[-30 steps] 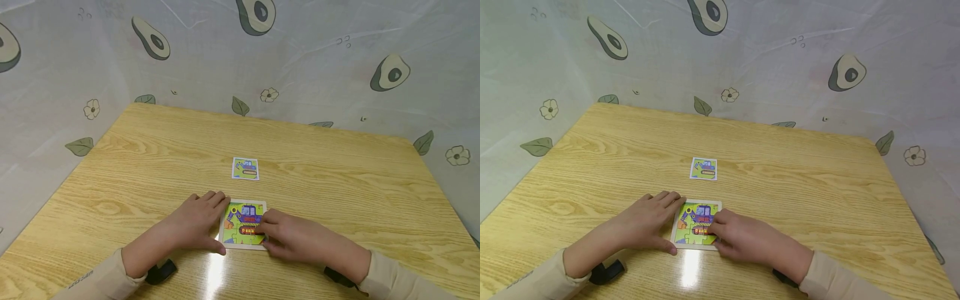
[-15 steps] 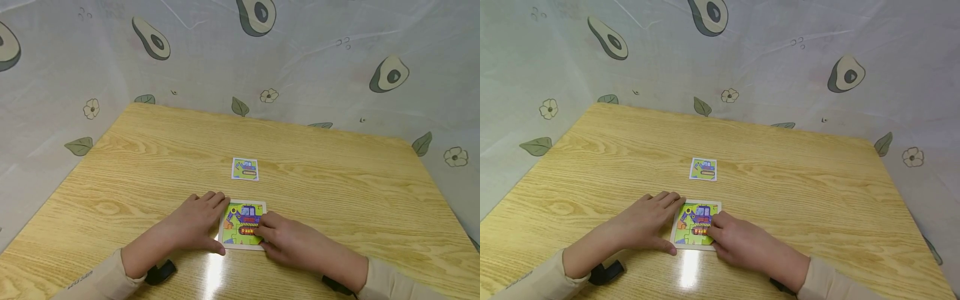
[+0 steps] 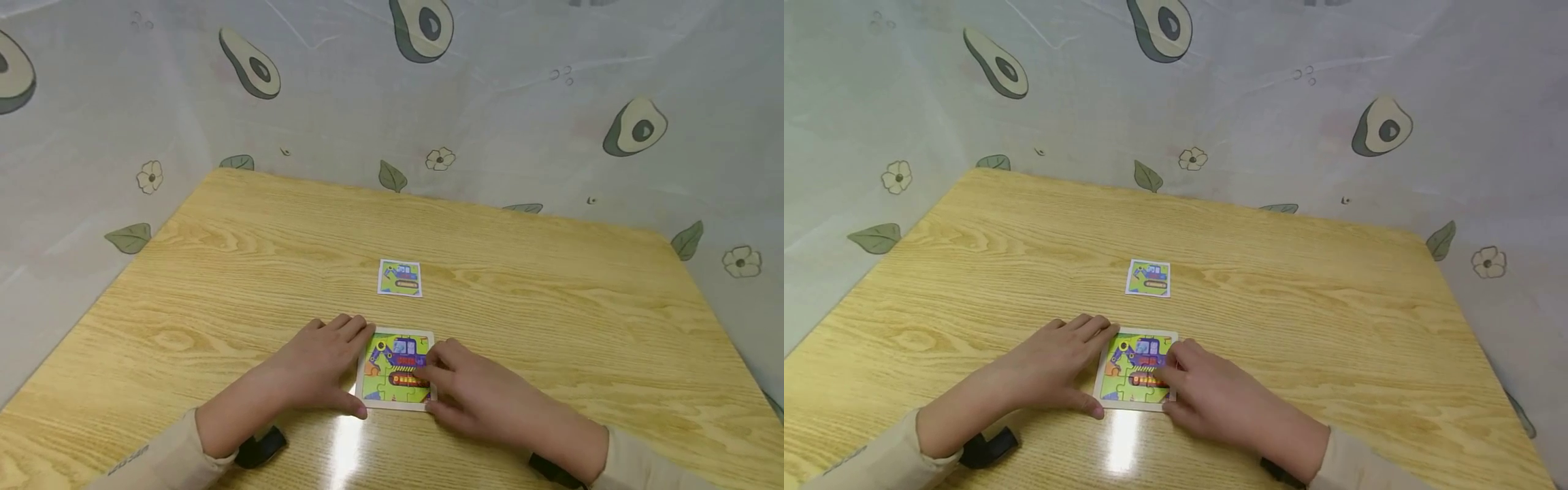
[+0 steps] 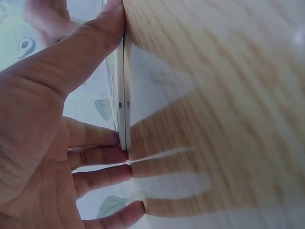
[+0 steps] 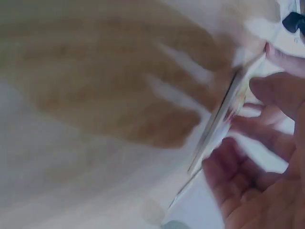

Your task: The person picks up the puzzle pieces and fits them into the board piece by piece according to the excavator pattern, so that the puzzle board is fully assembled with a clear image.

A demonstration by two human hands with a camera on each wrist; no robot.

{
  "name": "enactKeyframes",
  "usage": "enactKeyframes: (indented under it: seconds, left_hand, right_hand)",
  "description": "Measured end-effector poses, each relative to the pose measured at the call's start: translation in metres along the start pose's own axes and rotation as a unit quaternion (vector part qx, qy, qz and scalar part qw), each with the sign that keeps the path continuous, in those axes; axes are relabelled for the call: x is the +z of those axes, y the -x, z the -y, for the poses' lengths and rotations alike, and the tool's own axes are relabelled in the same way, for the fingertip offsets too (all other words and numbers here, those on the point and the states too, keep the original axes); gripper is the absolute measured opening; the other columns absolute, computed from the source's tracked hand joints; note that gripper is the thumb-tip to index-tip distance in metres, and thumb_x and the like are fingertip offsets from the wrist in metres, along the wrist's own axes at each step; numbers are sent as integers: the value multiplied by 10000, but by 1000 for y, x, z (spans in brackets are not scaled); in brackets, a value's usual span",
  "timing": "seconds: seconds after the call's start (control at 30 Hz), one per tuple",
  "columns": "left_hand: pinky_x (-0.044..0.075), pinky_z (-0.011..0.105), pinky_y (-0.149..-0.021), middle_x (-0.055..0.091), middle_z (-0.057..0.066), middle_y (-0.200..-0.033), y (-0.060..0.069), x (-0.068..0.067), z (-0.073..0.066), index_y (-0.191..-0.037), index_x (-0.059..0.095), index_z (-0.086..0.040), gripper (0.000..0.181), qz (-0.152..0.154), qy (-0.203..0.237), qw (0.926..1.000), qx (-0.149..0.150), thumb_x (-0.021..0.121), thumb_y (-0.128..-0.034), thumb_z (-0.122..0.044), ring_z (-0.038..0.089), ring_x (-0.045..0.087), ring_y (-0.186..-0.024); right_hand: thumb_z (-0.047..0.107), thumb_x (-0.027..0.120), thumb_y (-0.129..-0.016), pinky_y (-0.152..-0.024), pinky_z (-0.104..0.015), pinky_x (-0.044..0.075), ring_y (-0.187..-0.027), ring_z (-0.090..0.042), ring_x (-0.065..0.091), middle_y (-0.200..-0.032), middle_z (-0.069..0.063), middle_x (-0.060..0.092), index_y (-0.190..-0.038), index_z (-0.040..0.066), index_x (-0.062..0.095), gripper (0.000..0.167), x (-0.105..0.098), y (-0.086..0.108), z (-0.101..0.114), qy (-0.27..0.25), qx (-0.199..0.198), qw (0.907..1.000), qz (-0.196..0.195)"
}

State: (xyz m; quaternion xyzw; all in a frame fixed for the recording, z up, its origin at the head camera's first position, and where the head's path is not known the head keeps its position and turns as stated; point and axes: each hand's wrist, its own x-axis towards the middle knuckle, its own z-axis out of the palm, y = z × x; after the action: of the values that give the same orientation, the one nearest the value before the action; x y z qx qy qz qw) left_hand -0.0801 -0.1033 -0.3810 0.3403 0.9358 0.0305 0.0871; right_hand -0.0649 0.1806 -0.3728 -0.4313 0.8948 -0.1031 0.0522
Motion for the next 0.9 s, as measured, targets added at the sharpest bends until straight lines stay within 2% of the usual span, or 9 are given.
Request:
enactKeyframes:
  seconds: [0.07, 0.13, 0.23, 0.37, 0.5, 0.67, 0.9]
  left_hand:
    - [529, 495, -991, 535, 68, -1495, -1, 0, 0, -1570, 426, -53, 1188, 8, 2, 10000, -2, 759, -716, -808, 263, 534, -1365]
    - [530, 491, -990, 534, 69, -1494, -2, -1, -1, -1569, 428, -53, 1187, 27, -2, 10000, 8, 761, -716, -808, 264, 535, -1364]
    - [530, 479, -976, 536, 65, -1480, -4, -2, -1, -1562, 437, -57, 1180, 59, 31, 10000, 3, 772, -709, -801, 256, 540, -1342]
    - [526, 466, -963, 534, 59, -1454, -6, -2, -1, -1543, 453, -66, 1159, 76, 118, 9999, -19, 796, -699, -781, 243, 539, -1313]
    - [536, 468, -978, 536, 74, -1438, -9, -4, 3, -1529, 469, -58, 1139, 113, 156, 9998, -60, 812, -702, -762, 261, 539, -1307]
    - [547, 512, -999, 538, 107, -1450, -19, -7, 14, -1522, 477, -42, 1137, 213, 150, 9995, -166, 823, -704, -752, 305, 541, -1306]
    - [534, 534, -1015, 518, 124, -1468, -32, -10, 25, -1530, 467, -32, 1112, 357, 399, 9982, -262, 863, -718, -681, 320, 521, -1320]
  right_hand:
    - [437, 738, -950, -970, -323, 566, -1200, -116, 570, -1379, -6, 574, -1462, 138, 596, 609, -2, 1, -4, -86, 456, 9988, 142]
    - [515, 747, -923, -1089, -412, 530, -1362, -194, 541, -1519, -45, 517, -1555, 124, 489, 786, -4, 1, -8, -192, 809, 9960, 314]
    - [569, 753, -901, -1160, -477, 478, -1476, -287, 484, -1619, -105, 447, -1592, 76, 430, 909, -6, 0, -12, -377, 991, 9928, 554]
    - [590, 741, -904, -1160, -474, 478, -1471, -290, 486, -1620, -117, 451, -1581, 51, 449, 913, -8, -3, -13, -367, 952, 9920, 740]
    - [552, 749, -908, -1151, -473, 488, -1464, -289, 489, -1616, -122, 457, -1572, 36, 458, 890, -8, -11, -14, -316, 935, 9921, 769]
    - [504, 772, -901, -1168, -485, 471, -1498, -308, 450, -1632, -130, 432, -1573, 47, 461, 870, -8, -26, -22, -490, 1110, 9889, 854]
    - [491, 794, -894, -1183, -486, 455, -1528, -316, 409, -1653, -140, 393, -1585, 56, 444, 888, -10, -40, -34, -722, 1351, 9831, 999]
